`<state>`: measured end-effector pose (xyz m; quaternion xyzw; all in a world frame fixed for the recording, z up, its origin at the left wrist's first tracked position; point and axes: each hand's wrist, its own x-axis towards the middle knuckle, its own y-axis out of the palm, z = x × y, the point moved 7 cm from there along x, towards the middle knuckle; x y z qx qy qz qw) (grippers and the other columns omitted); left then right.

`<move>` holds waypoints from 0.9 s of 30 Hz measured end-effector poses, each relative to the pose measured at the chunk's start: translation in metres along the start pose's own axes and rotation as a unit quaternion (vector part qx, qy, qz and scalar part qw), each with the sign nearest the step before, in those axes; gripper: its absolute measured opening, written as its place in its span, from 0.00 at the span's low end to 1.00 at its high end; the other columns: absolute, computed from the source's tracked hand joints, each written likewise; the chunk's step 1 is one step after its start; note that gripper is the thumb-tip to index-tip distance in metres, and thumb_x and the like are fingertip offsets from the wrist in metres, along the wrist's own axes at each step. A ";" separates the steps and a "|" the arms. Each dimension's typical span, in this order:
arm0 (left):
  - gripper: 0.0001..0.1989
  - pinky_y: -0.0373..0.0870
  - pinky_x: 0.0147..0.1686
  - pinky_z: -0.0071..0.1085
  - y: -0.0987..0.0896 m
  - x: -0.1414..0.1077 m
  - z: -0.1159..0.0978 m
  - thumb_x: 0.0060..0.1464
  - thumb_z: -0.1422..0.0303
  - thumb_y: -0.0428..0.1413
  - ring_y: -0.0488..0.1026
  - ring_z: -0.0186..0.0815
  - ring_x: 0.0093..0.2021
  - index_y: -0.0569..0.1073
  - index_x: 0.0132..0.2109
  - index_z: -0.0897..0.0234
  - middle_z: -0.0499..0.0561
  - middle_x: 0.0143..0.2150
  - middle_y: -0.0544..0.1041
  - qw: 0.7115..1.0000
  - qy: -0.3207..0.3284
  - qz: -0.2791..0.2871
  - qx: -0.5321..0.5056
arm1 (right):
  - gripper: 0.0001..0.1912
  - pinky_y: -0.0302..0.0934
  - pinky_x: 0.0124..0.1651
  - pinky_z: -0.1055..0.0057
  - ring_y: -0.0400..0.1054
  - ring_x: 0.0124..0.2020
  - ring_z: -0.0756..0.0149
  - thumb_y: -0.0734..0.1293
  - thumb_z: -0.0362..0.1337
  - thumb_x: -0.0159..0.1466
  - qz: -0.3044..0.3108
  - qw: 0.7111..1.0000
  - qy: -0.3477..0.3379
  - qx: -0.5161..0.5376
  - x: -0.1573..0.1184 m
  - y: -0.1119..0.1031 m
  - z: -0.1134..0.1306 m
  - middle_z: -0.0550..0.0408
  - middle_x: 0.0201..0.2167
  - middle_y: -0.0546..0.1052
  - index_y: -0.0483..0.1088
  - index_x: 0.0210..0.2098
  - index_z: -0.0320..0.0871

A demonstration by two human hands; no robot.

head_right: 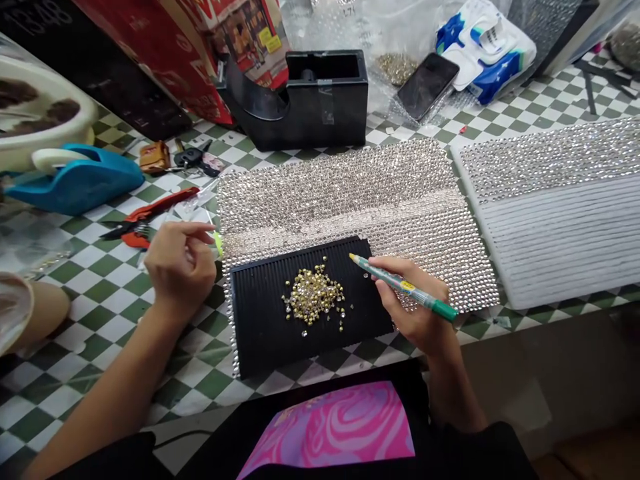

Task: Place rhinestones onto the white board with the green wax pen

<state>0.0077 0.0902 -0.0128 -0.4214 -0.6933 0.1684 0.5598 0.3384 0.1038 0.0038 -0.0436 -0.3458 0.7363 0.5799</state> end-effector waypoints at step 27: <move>0.14 0.60 0.30 0.31 0.001 0.002 -0.003 0.54 0.80 0.45 0.66 0.34 0.29 0.72 0.41 0.62 0.48 0.28 0.69 1.000 0.017 0.006 -0.016 | 0.06 0.60 0.20 0.75 0.69 0.19 0.72 0.64 0.30 0.57 -0.282 0.956 -0.022 0.077 0.024 -0.076 -0.016 0.61 0.21 0.72 0.74 0.30 0.41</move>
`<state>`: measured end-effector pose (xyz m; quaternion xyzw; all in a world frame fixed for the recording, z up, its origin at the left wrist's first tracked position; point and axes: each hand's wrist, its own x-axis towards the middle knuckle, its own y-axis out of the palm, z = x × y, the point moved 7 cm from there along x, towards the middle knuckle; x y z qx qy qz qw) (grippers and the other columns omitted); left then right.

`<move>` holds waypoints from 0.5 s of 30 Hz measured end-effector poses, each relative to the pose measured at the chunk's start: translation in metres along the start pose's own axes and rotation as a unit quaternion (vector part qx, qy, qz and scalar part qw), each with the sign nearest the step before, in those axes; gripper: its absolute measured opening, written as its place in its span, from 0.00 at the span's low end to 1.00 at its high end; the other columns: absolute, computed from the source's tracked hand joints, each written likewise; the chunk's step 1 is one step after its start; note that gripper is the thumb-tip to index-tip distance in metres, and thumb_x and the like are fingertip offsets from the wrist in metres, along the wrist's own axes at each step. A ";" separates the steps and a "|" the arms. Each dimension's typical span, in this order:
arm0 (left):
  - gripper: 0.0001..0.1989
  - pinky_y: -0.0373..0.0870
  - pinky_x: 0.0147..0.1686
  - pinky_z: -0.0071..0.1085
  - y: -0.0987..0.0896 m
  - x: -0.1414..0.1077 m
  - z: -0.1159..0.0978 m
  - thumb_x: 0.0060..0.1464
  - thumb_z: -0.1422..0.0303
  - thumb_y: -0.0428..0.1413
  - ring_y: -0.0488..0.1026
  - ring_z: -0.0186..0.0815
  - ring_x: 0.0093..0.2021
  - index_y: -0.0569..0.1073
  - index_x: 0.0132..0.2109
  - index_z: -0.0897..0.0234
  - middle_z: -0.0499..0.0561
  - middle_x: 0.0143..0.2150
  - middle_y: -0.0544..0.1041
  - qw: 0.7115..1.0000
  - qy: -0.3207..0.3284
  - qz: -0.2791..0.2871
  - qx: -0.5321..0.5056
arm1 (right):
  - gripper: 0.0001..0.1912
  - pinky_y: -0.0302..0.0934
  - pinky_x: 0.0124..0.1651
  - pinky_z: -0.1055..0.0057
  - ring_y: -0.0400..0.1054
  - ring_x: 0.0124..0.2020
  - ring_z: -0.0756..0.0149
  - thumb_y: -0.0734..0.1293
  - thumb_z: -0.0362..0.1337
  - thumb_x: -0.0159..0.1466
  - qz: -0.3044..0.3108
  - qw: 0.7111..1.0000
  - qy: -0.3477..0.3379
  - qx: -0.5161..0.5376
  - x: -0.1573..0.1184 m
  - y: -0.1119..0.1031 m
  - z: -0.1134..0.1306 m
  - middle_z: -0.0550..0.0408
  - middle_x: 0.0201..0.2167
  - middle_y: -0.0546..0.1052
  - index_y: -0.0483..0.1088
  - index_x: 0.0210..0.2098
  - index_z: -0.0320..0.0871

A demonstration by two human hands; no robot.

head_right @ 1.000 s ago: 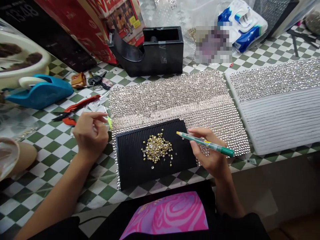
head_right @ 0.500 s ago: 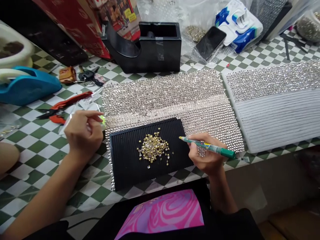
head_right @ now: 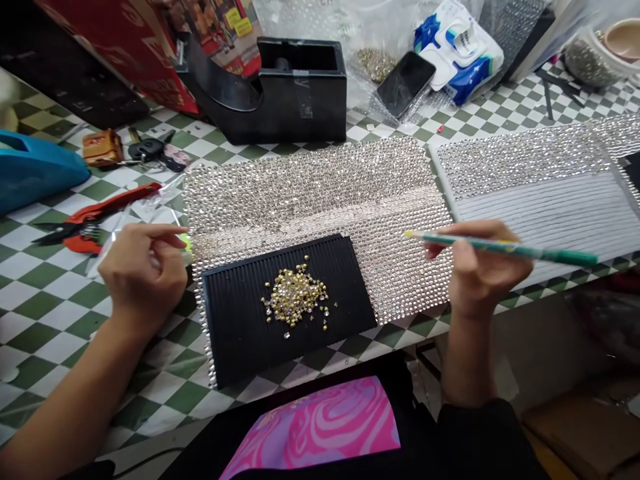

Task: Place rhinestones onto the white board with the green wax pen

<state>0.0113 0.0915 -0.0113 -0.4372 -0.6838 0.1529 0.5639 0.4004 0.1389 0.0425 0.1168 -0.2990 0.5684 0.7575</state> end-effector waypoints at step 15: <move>0.13 0.55 0.29 0.33 0.002 0.003 0.000 0.55 0.80 0.46 0.64 0.34 0.29 0.73 0.40 0.67 0.49 0.27 0.68 1.000 0.028 -0.005 -0.005 | 0.02 0.66 0.22 0.71 0.69 0.19 0.70 0.67 0.34 0.57 0.073 0.996 0.057 0.004 0.065 0.013 -0.098 0.60 0.20 0.72 0.71 0.28 0.43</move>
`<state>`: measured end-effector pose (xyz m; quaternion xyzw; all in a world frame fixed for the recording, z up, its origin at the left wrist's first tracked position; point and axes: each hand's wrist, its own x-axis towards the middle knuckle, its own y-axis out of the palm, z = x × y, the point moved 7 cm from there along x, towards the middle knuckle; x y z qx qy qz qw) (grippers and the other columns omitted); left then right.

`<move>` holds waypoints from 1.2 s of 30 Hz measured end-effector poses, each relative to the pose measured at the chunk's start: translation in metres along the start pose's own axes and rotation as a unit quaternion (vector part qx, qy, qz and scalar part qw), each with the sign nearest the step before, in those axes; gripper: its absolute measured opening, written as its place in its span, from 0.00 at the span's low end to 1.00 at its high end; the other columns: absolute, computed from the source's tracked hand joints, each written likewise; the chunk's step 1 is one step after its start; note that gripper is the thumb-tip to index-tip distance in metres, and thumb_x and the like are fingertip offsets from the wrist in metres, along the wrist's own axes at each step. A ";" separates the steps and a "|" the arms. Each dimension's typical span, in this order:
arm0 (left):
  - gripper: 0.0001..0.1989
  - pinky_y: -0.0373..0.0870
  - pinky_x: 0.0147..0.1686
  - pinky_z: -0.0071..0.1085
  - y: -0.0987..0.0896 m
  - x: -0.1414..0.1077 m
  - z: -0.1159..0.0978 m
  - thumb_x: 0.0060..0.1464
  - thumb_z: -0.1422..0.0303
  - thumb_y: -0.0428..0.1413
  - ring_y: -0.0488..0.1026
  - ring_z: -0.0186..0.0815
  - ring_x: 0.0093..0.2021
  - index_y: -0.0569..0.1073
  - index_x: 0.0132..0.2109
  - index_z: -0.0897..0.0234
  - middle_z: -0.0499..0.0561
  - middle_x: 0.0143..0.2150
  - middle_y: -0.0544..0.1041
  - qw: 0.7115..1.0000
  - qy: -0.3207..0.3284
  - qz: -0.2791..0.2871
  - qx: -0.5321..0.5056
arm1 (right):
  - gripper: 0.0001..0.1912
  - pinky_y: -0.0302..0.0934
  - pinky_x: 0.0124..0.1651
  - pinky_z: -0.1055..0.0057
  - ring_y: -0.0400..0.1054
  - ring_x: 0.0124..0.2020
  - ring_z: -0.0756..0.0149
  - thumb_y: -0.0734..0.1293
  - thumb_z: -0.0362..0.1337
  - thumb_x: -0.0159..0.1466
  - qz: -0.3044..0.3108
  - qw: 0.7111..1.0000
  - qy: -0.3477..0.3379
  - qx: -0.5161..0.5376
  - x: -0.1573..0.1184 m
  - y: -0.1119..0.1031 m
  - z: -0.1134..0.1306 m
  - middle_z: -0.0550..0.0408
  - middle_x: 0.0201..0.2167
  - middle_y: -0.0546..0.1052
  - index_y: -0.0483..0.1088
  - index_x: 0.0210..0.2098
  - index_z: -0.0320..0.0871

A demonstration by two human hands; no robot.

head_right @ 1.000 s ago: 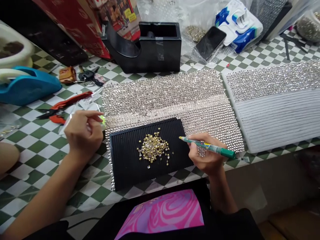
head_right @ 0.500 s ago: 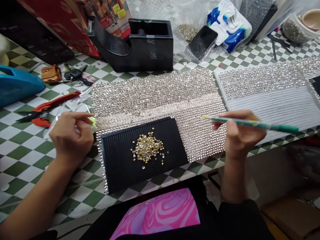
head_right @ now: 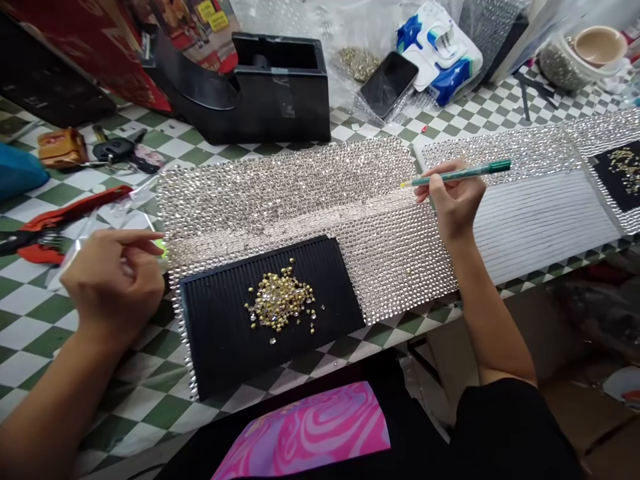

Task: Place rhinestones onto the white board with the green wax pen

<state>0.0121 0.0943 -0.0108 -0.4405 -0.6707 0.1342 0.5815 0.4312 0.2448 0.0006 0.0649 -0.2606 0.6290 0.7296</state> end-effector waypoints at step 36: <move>0.13 0.53 0.27 0.33 0.000 -0.003 0.001 0.55 0.79 0.46 0.63 0.34 0.27 0.73 0.40 0.64 0.47 0.27 0.68 1.000 -0.007 0.010 0.015 | 0.05 0.66 0.22 0.70 0.67 0.18 0.71 0.67 0.32 0.58 -0.105 0.992 0.041 -0.059 -0.002 -0.029 -0.019 0.61 0.18 0.68 0.67 0.26 0.44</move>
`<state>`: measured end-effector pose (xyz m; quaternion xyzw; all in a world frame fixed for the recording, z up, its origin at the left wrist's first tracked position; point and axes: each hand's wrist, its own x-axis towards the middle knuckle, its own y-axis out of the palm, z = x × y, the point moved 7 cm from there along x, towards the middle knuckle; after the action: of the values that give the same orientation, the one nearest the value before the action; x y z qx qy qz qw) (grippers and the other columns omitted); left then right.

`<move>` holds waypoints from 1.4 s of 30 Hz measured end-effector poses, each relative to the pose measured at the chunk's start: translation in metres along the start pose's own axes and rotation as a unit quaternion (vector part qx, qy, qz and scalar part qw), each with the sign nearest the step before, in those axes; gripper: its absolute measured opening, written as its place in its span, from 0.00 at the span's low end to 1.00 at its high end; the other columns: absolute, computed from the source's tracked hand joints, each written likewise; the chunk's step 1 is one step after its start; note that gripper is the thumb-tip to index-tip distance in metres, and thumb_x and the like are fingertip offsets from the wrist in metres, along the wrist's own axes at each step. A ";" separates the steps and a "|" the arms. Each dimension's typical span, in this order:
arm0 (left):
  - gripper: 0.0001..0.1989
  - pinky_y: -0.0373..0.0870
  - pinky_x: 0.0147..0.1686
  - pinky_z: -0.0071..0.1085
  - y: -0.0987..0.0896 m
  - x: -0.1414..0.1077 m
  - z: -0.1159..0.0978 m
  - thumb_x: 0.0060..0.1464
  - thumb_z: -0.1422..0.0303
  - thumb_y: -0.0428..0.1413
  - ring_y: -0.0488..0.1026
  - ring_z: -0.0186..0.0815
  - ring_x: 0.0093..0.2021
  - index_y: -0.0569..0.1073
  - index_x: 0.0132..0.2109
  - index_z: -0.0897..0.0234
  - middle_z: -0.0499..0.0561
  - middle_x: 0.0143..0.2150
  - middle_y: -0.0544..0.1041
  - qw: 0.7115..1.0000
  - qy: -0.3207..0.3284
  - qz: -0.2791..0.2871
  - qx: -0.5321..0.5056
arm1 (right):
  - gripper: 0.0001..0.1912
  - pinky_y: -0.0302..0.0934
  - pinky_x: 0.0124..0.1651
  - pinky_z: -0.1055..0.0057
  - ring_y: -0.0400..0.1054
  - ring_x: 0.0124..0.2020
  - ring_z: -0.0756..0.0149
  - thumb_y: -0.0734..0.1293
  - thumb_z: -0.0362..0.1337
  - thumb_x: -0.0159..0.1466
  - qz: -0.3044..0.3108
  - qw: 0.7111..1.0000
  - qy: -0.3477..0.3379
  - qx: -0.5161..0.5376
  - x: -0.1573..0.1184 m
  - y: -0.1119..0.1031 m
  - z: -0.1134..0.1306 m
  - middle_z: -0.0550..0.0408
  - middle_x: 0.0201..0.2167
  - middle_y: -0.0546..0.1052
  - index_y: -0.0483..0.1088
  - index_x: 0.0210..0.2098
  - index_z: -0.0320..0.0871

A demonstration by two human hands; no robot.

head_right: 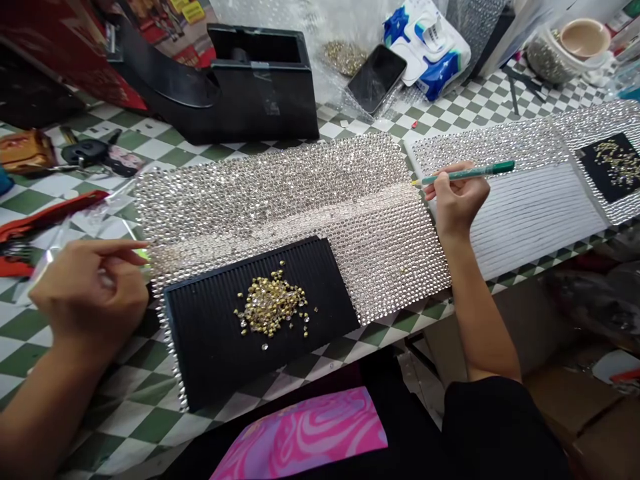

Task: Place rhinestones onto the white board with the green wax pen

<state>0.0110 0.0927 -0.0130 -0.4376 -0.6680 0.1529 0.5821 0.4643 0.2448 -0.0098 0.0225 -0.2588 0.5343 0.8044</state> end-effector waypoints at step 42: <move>0.14 0.60 0.29 0.29 0.000 0.000 -0.004 0.55 0.82 0.46 0.65 0.33 0.29 0.74 0.38 0.64 0.48 0.27 0.69 1.000 -0.002 0.009 -0.015 | 0.08 0.71 0.31 0.73 0.75 0.28 0.70 0.65 0.29 0.61 0.332 0.941 -0.062 0.028 -0.170 0.058 0.110 0.56 0.32 0.79 0.74 0.38 0.45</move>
<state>0.0149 0.0913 -0.0120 -0.4517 -0.6677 0.1490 0.5726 0.3206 0.0911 -0.0032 -0.0092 -0.2853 0.7758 0.5627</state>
